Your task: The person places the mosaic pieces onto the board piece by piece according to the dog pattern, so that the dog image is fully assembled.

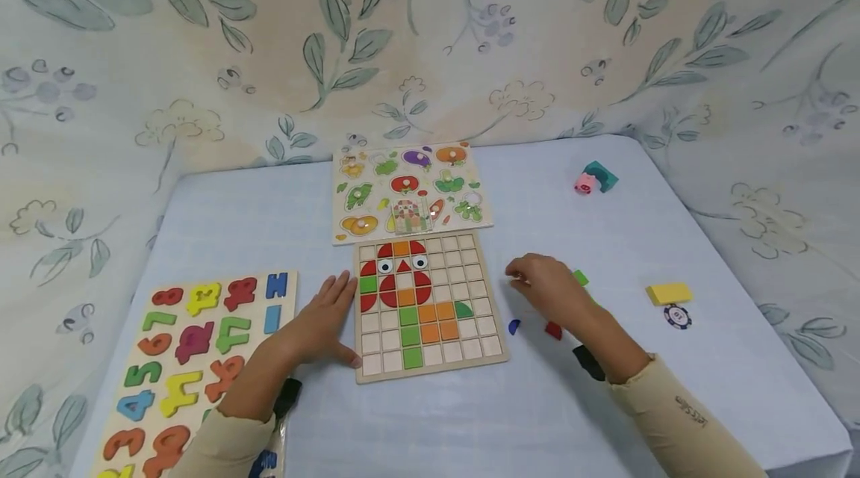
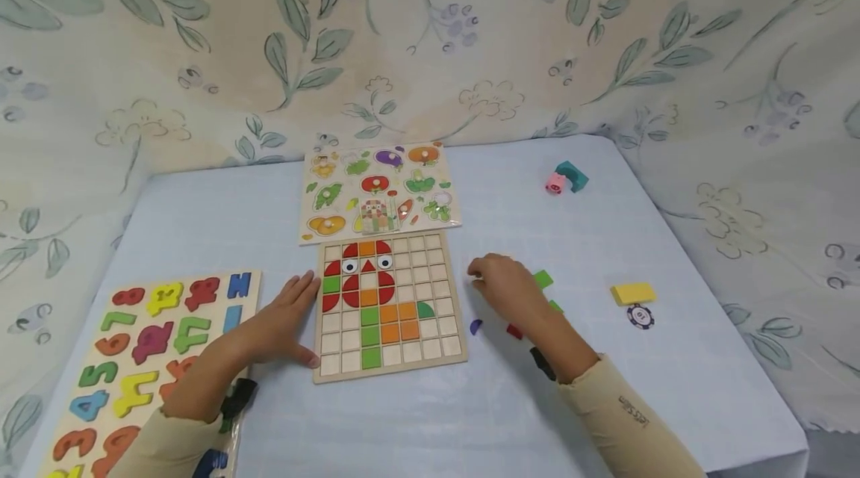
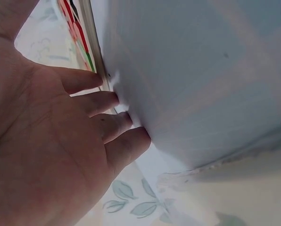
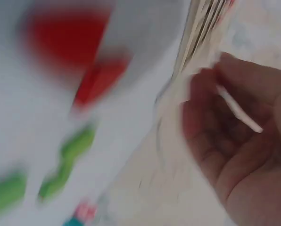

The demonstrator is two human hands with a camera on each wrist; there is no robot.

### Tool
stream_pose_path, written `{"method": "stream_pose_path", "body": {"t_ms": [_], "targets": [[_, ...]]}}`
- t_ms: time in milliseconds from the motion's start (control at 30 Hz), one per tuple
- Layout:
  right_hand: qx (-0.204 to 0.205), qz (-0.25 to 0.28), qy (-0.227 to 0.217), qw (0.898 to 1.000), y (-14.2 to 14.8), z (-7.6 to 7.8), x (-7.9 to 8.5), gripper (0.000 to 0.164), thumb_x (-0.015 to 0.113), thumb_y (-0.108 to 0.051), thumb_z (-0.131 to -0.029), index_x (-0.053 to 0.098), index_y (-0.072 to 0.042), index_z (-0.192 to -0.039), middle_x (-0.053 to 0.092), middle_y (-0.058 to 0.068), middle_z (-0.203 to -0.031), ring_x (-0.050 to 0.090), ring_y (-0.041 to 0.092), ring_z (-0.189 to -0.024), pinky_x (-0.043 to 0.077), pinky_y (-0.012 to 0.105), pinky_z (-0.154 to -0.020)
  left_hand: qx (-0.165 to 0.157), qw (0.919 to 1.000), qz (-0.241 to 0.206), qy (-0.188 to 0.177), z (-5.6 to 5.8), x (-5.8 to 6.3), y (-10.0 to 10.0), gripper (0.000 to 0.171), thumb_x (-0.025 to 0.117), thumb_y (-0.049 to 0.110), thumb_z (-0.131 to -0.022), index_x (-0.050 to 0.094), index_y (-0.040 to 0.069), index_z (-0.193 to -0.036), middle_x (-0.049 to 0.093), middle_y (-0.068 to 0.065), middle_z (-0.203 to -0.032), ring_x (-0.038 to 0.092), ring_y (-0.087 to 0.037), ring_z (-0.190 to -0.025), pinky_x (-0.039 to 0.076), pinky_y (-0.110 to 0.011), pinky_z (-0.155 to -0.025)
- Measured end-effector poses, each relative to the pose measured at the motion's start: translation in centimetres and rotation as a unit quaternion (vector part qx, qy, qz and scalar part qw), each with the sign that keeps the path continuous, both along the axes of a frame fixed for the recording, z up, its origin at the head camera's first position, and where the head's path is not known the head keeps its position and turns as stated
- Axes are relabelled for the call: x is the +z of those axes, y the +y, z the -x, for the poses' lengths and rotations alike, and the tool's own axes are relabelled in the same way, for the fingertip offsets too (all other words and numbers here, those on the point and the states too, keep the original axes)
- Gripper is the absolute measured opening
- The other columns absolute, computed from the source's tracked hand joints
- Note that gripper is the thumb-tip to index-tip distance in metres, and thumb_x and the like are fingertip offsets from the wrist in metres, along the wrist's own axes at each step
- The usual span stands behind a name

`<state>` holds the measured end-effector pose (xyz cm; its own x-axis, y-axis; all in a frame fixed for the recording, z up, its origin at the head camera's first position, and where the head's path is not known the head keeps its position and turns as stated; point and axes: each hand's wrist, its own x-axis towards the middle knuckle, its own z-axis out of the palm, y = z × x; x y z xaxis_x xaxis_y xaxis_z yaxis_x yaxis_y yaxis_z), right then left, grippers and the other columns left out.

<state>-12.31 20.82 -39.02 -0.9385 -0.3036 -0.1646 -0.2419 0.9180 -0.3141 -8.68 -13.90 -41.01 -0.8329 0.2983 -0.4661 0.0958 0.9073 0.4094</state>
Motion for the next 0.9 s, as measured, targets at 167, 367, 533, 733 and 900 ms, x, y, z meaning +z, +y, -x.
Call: {"method": "stream_pose_path", "body": {"t_ms": [167,367,533,733,900], "targets": [[-0.055,-0.084,-0.042,0.994,4.5,0.0,-0.1,0.031,0.07,-0.014,-0.079,0.063,-0.005,-0.108,0.063,0.012,-0.096,0.059,0.027,-0.087,0.052,0.043,-0.076,0.0,1.0,-0.001,-0.003,-0.1,-0.1,0.1,0.125,0.084,0.041,-0.051,0.009,0.012,-0.146,0.001,-0.007,-0.153,-0.005,-0.031,-0.139,0.024,-0.055,-0.104],[-0.05,-0.081,-0.033,0.995,5.6,-0.1,-0.7,0.032,0.072,-0.012,-0.077,0.062,-0.005,-0.106,0.062,0.011,-0.092,0.058,0.027,-0.086,0.052,0.044,-0.076,-0.006,0.9999,0.002,0.009,0.1,0.0,0.0,0.124,0.084,0.04,-0.052,0.01,0.011,-0.146,0.002,-0.008,-0.153,-0.004,-0.032,-0.138,0.026,-0.055,-0.103],[0.033,-0.016,0.005,0.999,1.8,-1.3,0.0,0.027,0.074,-0.012,-0.074,0.065,-0.011,-0.1,0.064,0.001,-0.096,0.06,0.018,-0.091,0.053,0.034,-0.077,-0.004,1.0,-0.001,0.006,0.2,0.1,-0.2,0.126,0.085,0.04,-0.05,0.009,0.012,-0.146,0.001,-0.007,-0.153,-0.005,-0.031,-0.138,0.026,-0.056,-0.102],[0.207,0.022,0.029,0.978,-2.7,-3.8,-0.5,0.021,0.073,-0.015,-0.076,0.069,-0.016,-0.096,0.061,-0.006,-0.096,0.057,0.009,-0.091,0.051,0.022,-0.077,0.002,1.0,-0.003,-0.001,0.2,0.1,0.1,0.126,0.085,0.04,-0.05,0.009,0.013,-0.146,0.001,-0.006,-0.153,-0.005,-0.031,-0.139,0.026,-0.056,-0.102],[0.238,0.009,0.067,0.969,-3.6,-4.3,-1.4,0.02,0.074,-0.016,-0.075,0.07,-0.015,-0.094,0.061,-0.002,-0.097,0.057,0.012,-0.093,0.051,0.023,-0.078,-0.005,1.0,0.002,0.001,0.2,0.3,0.3,0.125,0.085,0.04,-0.051,0.008,0.013,-0.146,0.001,-0.006,-0.153,-0.005,-0.03,-0.139,0.026,-0.055,-0.102]]}}
